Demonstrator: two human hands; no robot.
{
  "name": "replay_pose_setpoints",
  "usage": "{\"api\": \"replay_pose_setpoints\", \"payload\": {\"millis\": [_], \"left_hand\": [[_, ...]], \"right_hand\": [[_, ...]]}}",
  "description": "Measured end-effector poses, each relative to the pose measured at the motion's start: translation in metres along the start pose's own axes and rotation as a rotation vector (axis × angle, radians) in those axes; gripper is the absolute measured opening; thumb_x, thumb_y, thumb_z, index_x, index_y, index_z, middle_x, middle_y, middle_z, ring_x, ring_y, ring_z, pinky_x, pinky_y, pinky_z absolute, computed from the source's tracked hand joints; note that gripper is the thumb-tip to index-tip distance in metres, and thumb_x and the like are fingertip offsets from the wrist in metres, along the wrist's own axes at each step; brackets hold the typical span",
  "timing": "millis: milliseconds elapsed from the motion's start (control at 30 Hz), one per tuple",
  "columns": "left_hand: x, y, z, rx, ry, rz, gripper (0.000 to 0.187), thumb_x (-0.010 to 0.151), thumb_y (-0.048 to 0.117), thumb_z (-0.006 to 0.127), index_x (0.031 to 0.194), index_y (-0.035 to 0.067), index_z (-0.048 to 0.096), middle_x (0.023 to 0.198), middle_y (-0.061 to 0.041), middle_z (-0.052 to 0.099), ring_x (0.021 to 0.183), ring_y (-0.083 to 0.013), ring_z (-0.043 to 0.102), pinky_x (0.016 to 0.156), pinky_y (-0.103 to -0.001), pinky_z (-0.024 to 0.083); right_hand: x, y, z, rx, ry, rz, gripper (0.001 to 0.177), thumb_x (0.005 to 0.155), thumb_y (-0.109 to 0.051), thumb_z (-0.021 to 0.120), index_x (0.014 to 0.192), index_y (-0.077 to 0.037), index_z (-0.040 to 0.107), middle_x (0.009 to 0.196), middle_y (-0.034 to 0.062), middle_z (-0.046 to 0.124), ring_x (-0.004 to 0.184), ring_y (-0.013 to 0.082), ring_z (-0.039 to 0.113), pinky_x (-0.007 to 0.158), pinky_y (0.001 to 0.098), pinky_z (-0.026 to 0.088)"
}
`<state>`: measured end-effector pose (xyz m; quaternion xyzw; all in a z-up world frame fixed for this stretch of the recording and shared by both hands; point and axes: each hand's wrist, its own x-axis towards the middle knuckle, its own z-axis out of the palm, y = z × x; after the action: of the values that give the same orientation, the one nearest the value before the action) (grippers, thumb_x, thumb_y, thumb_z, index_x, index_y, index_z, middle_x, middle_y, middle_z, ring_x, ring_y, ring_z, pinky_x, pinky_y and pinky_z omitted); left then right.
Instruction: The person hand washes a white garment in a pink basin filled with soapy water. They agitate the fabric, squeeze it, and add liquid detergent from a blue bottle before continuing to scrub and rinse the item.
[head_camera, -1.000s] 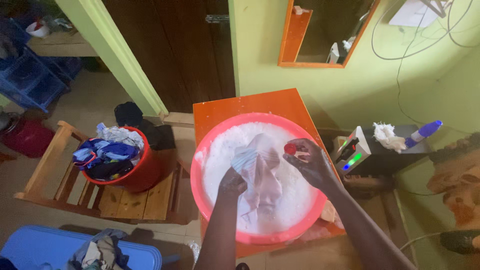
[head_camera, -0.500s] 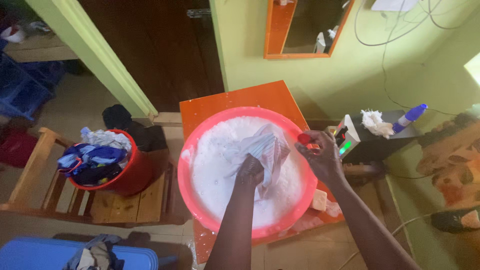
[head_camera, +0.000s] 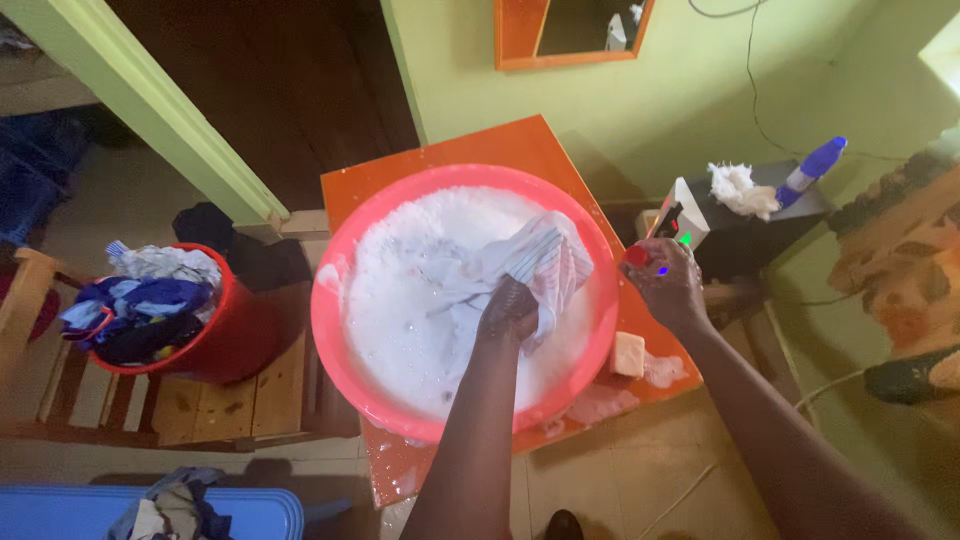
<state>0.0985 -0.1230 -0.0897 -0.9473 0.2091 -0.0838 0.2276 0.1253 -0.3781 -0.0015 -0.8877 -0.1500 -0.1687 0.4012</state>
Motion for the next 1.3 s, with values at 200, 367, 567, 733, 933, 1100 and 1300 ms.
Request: {"api": "replay_pose_setpoints", "payload": {"millis": [200, 367, 567, 733, 933, 1100, 1300], "left_hand": [[0.003, 0.047, 0.088, -0.060, -0.234, -0.006, 0.024, 0.099, 0.021, 0.054, 0.106, 0.015, 0.076, 0.115, -0.006, 0.077, 0.110, -0.0199, 0.068, 0.100, -0.038, 0.046], [-0.004, 0.052, 0.094, -0.123, -0.420, 0.091, 0.026, 0.101, 0.022, 0.053, 0.106, 0.018, 0.078, 0.113, -0.003, 0.078, 0.111, -0.0184, 0.068, 0.104, -0.039, 0.044], [0.000, 0.044, 0.068, -0.122, -0.373, 0.059, 0.025, 0.101, 0.022, 0.053, 0.105, 0.017, 0.077, 0.112, -0.003, 0.077, 0.110, -0.0185, 0.068, 0.102, -0.039, 0.044], [-0.015, 0.046, 0.071, -0.149, -0.365, 0.044, 0.025, 0.101, 0.022, 0.053, 0.105, 0.017, 0.077, 0.111, -0.004, 0.077, 0.108, -0.0187, 0.068, 0.100, -0.039, 0.044], [-0.017, 0.035, 0.068, -0.177, -0.342, 0.021, 0.025, 0.101, 0.022, 0.052, 0.104, 0.016, 0.077, 0.110, -0.004, 0.076, 0.107, -0.0188, 0.067, 0.098, -0.039, 0.045], [-0.017, 0.032, 0.067, -0.209, -0.318, 0.010, 0.025, 0.101, 0.023, 0.052, 0.104, 0.015, 0.076, 0.108, -0.004, 0.076, 0.105, -0.0190, 0.067, 0.097, -0.039, 0.045], [-0.015, 0.027, 0.063, -0.228, -0.288, -0.007, 0.025, 0.101, 0.023, 0.052, 0.104, 0.015, 0.076, 0.107, -0.005, 0.075, 0.104, -0.0191, 0.067, 0.095, -0.039, 0.045]], "right_hand": [[-0.023, 0.031, 0.018, 0.063, -0.080, 0.142, 0.031, 0.079, -0.019, 0.083, 0.104, -0.006, 0.069, 0.104, 0.0125, 0.066, 0.093, 0.0268, 0.068, 0.084, 0.0401, 0.055], [-0.042, 0.066, 0.032, -0.170, -0.066, 0.140, 0.033, 0.077, -0.023, 0.087, 0.099, -0.005, 0.070, 0.099, 0.0137, 0.067, 0.095, 0.0311, 0.064, 0.084, 0.0444, 0.052], [-0.062, 0.090, 0.042, -0.241, -0.185, 0.295, 0.038, 0.074, -0.027, 0.087, 0.101, -0.008, 0.070, 0.096, 0.0121, 0.066, 0.094, 0.0317, 0.065, 0.082, 0.0468, 0.052], [-0.070, 0.107, 0.055, -0.290, -0.196, 0.285, 0.036, 0.072, -0.028, 0.089, 0.097, -0.009, 0.071, 0.096, 0.0127, 0.065, 0.098, 0.0330, 0.063, 0.083, 0.0468, 0.052], [-0.067, 0.131, 0.066, -0.315, -0.269, 0.291, 0.040, 0.070, -0.036, 0.091, 0.096, -0.012, 0.072, 0.097, 0.0115, 0.069, 0.100, 0.0322, 0.064, 0.087, 0.0470, 0.052], [-0.062, 0.141, 0.073, -0.324, -0.265, 0.309, 0.042, 0.067, -0.036, 0.091, 0.098, -0.015, 0.073, 0.104, 0.0105, 0.071, 0.108, 0.0327, 0.064, 0.092, 0.0480, 0.052], [-0.056, 0.139, 0.077, -0.397, -0.343, 0.428, 0.044, 0.071, -0.045, 0.091, 0.100, -0.015, 0.077, 0.116, 0.0131, 0.072, 0.115, 0.0329, 0.065, 0.096, 0.0489, 0.052]]}}
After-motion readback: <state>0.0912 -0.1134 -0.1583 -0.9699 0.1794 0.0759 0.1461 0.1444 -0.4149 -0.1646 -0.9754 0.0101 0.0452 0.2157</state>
